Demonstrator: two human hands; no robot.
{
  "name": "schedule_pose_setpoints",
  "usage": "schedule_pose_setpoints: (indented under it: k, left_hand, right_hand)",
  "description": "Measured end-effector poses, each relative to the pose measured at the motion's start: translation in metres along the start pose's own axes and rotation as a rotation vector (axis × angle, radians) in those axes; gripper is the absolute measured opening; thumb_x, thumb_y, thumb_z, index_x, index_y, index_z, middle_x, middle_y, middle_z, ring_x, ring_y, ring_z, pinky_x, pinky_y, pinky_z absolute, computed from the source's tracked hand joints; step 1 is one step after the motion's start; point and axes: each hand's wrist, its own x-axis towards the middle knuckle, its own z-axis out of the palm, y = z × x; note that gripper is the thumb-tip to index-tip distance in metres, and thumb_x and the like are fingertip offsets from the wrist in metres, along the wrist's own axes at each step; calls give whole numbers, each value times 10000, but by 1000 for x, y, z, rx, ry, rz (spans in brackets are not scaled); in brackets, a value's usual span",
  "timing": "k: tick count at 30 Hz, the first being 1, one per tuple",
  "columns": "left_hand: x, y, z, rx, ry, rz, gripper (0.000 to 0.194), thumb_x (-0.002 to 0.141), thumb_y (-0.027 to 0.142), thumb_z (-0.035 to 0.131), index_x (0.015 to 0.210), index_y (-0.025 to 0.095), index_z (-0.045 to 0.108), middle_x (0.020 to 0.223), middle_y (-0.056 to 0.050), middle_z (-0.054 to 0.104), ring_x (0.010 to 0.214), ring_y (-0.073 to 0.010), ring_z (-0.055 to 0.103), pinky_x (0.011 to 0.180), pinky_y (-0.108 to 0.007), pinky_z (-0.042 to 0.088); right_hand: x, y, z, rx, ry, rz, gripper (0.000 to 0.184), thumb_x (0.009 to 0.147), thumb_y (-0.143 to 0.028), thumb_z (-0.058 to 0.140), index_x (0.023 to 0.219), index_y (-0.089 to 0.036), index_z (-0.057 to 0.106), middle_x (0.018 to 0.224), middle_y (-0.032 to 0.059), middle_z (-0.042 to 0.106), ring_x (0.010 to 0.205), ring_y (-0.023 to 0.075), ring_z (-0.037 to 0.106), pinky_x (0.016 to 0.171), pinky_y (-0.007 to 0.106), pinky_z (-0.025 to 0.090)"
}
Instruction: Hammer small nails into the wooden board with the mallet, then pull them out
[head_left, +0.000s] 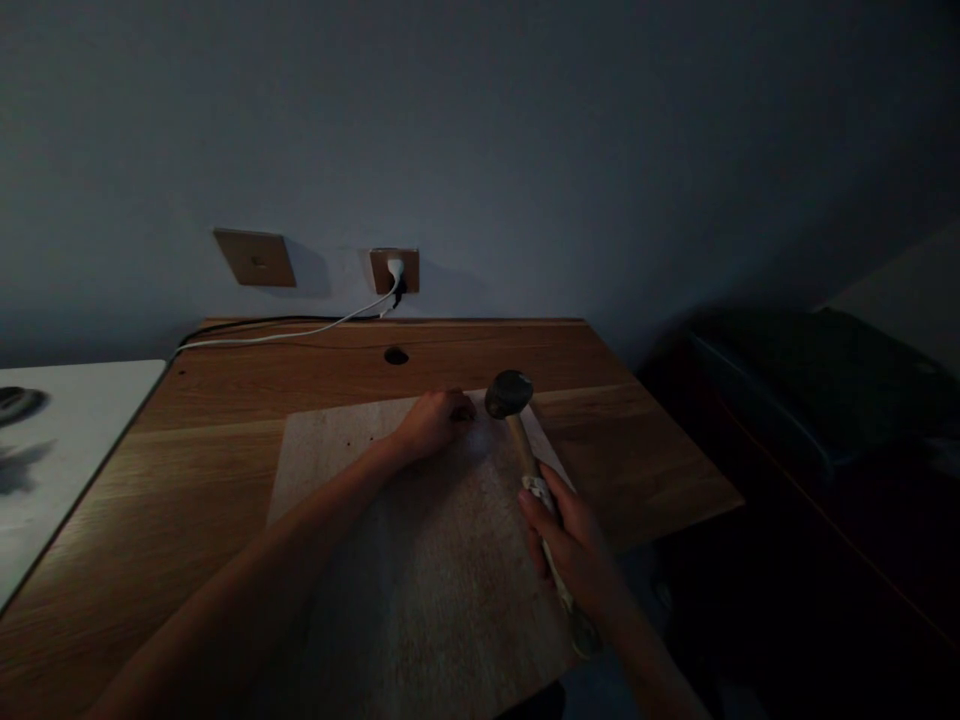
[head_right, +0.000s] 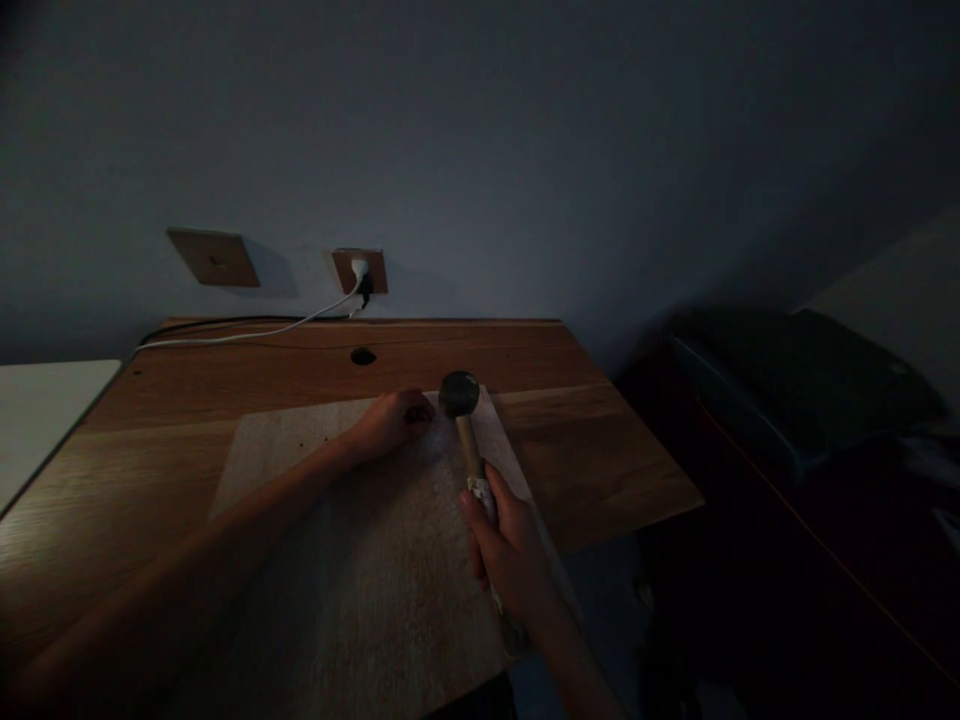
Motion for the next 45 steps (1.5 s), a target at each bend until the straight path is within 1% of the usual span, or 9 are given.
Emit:
schedule_pose_setpoints:
  k: [7, 17, 20, 23, 28, 32, 36, 41, 45]
  left_hand:
    - [0, 1, -1, -16, -24, -31, 187, 803, 139, 686, 946, 169, 802, 891, -69, 769, 797, -216, 709, 765, -291, 521]
    - [0, 0, -1, -78, 53, 12, 223, 731, 169, 750, 953, 166, 732, 929, -59, 712, 830, -202, 676, 768, -292, 518]
    - [-6, 2, -18, -80, 59, 37, 259, 732, 168, 727, 990, 166, 712, 960, -55, 677, 821, -178, 655, 741, -270, 513]
    - [-21, 3, -47, 20, 18, 55, 163, 795, 178, 654, 951, 174, 697, 954, -52, 663, 800, -164, 645, 723, -259, 496]
    - [-59, 9, -79, 300, -292, 18, 52, 797, 227, 663, 842, 206, 679, 839, -32, 681, 691, -172, 624, 647, -268, 445]
    - [-72, 16, -72, 415, -284, -17, 22, 768, 223, 670, 770, 202, 664, 829, -57, 685, 718, -208, 646, 658, -295, 462]
    - [-61, 17, -64, 413, -274, -3, 70, 778, 171, 628, 718, 199, 649, 774, -49, 687, 675, -191, 642, 650, -287, 468]
    - [-38, 10, -57, 320, -154, -2, 170, 817, 129, 602, 936, 184, 712, 846, -66, 722, 700, -200, 660, 647, -283, 480]
    - [-28, 5, -48, 267, -157, 83, 200, 837, 130, 602, 950, 184, 758, 922, -89, 726, 777, -217, 686, 712, -301, 516]
  right_hand:
    - [0, -10, 5, -99, -28, 57, 575, 976, -511, 499, 1425, -152, 516, 444, -113, 472, 364, 123, 456, 367, 198, 384]
    - [-3, -9, 11, -83, -38, 73, 596, 972, -495, 494, 1444, -132, 503, 458, -117, 450, 356, 114, 435, 347, 191, 349]
    - [-6, -7, 13, -50, 5, 38, 553, 986, -511, 494, 1397, -143, 537, 449, -114, 444, 364, 114, 430, 360, 194, 359]
    - [-13, -1, 11, -11, 2, 49, 555, 986, -535, 504, 1385, -150, 538, 434, -115, 439, 355, 110, 401, 361, 197, 351]
    - [-25, 16, 6, 25, -28, 125, 631, 955, -583, 531, 1411, -146, 536, 437, -115, 439, 326, 101, 381, 336, 194, 331]
    - [-27, 26, 8, 65, 9, 147, 662, 933, -593, 562, 1420, -148, 523, 482, -108, 470, 322, 96, 393, 325, 193, 332]
    - [-26, 27, 9, 79, 52, 148, 646, 928, -593, 570, 1391, -143, 530, 501, -106, 475, 332, 93, 408, 329, 189, 336]
    - [-26, 24, 8, 65, 20, 123, 631, 942, -607, 546, 1377, -150, 532, 472, -113, 459, 328, 99, 405, 334, 193, 345]
    - [-26, 24, 7, 43, -11, 110, 561, 962, -598, 527, 1319, -168, 574, 456, -108, 457, 337, 96, 398, 342, 187, 333]
